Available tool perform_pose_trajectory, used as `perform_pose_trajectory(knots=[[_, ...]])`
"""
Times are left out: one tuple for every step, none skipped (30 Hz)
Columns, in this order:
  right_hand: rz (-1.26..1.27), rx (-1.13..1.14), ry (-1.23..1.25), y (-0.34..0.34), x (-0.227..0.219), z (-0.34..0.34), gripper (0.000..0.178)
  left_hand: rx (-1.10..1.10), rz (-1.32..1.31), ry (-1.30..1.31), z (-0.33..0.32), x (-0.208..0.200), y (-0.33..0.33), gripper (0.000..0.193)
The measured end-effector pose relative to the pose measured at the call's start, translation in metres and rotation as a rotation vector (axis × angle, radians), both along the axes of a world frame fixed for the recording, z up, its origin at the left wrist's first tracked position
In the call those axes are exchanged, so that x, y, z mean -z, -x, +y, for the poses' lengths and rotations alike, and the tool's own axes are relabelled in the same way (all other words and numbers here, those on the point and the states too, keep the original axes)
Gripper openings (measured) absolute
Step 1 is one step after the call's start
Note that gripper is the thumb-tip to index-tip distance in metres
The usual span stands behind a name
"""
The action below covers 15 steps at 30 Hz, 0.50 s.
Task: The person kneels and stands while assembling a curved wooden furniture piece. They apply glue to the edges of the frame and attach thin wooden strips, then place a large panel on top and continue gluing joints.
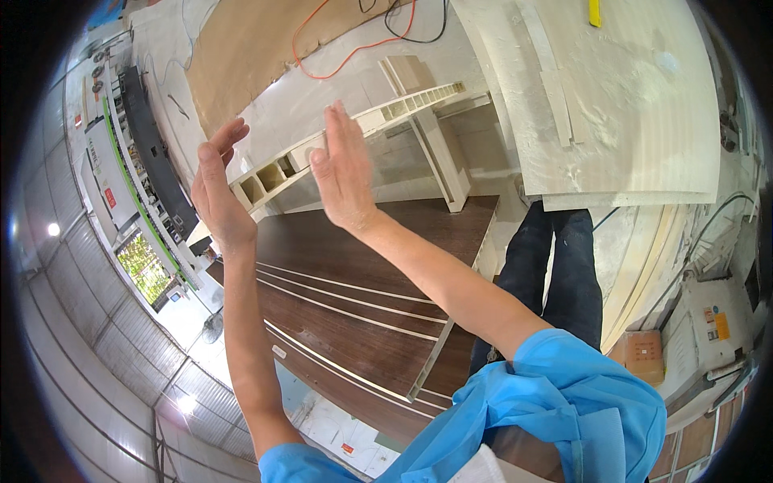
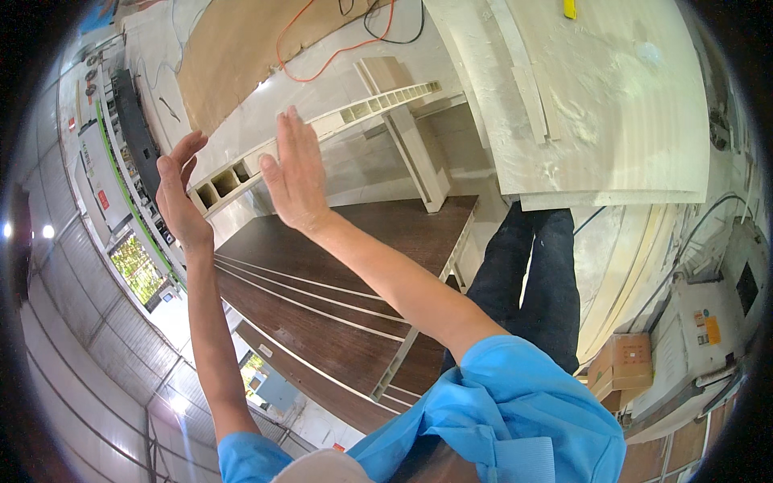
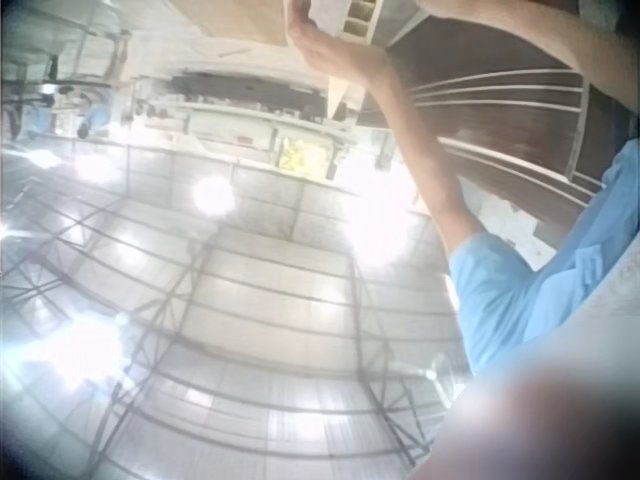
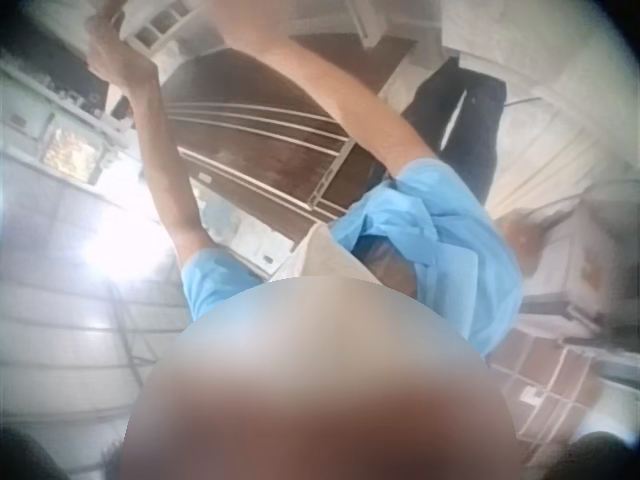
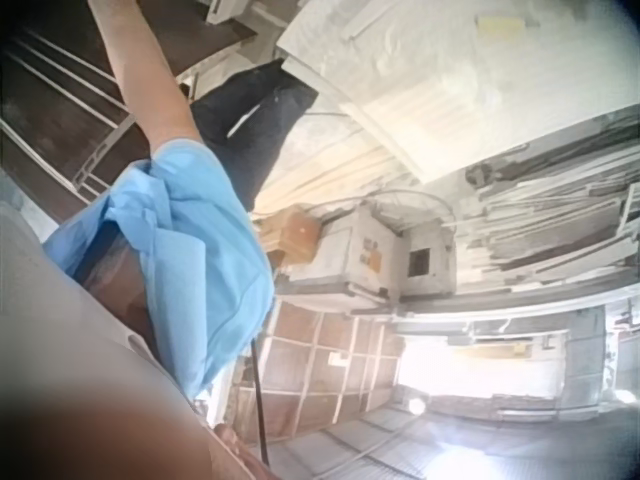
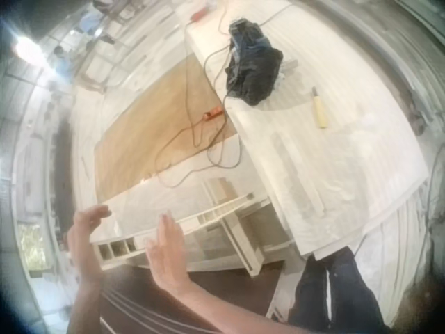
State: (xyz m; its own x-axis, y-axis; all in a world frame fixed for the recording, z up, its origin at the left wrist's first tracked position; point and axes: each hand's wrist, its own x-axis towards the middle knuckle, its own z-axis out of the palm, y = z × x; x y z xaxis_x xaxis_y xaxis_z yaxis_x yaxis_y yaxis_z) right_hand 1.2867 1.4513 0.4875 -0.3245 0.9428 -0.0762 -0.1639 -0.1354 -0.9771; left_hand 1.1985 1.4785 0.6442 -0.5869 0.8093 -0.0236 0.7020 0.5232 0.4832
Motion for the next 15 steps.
perform_pose_trajectory(knots=[[0.012, 0.006, -0.005, 0.0, -0.007, -0.001, 0.072, 0.0, 0.003, 0.005, 0.0, 0.0, -0.001, 0.067], [0.001, -0.012, -0.043, 0.0, -0.013, -0.001, 0.072, 0.0, 0.007, 0.01, 0.0, -0.001, -0.001, 0.067], [0.023, 0.002, -0.063, 0.001, -0.019, -0.002, 0.072, 0.003, 0.009, 0.027, 0.001, -0.002, -0.001, 0.068], [0.044, 0.014, -0.082, 0.002, -0.023, -0.003, 0.072, 0.006, 0.009, 0.044, 0.001, -0.002, -0.001, 0.07], [0.078, 0.03, -0.099, 0.003, -0.027, -0.004, 0.072, -0.001, 0.012, 0.065, 0.001, -0.002, -0.001, 0.072], [0.056, 0.028, -0.098, 0.003, -0.029, -0.004, 0.073, 0.004, 0.009, 0.051, 0.001, -0.002, -0.001, 0.07], [0.049, 0.03, -0.097, 0.004, -0.031, -0.004, 0.073, 0.002, 0.01, 0.039, 0.001, -0.002, 0.0, 0.068], [0.042, 0.032, -0.099, 0.003, -0.033, -0.004, 0.074, 0.006, 0.013, 0.029, 0.001, -0.001, 0.0, 0.066], [0.046, 0.016, -0.106, 0.003, -0.036, -0.003, 0.074, 0.0, 0.008, 0.025, 0.0, 0.0, 0.001, 0.066], [0.05, 0.001, -0.112, 0.002, -0.04, -0.003, 0.075, 0.002, 0.006, 0.027, 0.0, 0.0, 0.002, 0.065], [0.068, -0.014, -0.108, 0.0, -0.046, -0.002, 0.075, 0.015, 0.006, 0.022, -0.001, 0.0, 0.004, 0.064], [0.092, -0.024, -0.126, -0.002, -0.053, -0.001, 0.074, -0.002, 0.008, 0.033, -0.003, 0.001, 0.005, 0.064], [0.125, -0.033, -0.133, -0.006, -0.061, 0.0, 0.072, -0.006, 0.01, 0.039, -0.005, 0.0, 0.007, 0.063], [0.183, -0.017, -0.129, -0.01, -0.067, 0.002, 0.07, 0.03, 0.002, 0.042, -0.006, 0.0, 0.009, 0.063], [0.223, -0.058, -0.122, -0.016, -0.073, 0.003, 0.069, 0.038, 0.0, 0.047, -0.008, -0.001, 0.011, 0.061]])
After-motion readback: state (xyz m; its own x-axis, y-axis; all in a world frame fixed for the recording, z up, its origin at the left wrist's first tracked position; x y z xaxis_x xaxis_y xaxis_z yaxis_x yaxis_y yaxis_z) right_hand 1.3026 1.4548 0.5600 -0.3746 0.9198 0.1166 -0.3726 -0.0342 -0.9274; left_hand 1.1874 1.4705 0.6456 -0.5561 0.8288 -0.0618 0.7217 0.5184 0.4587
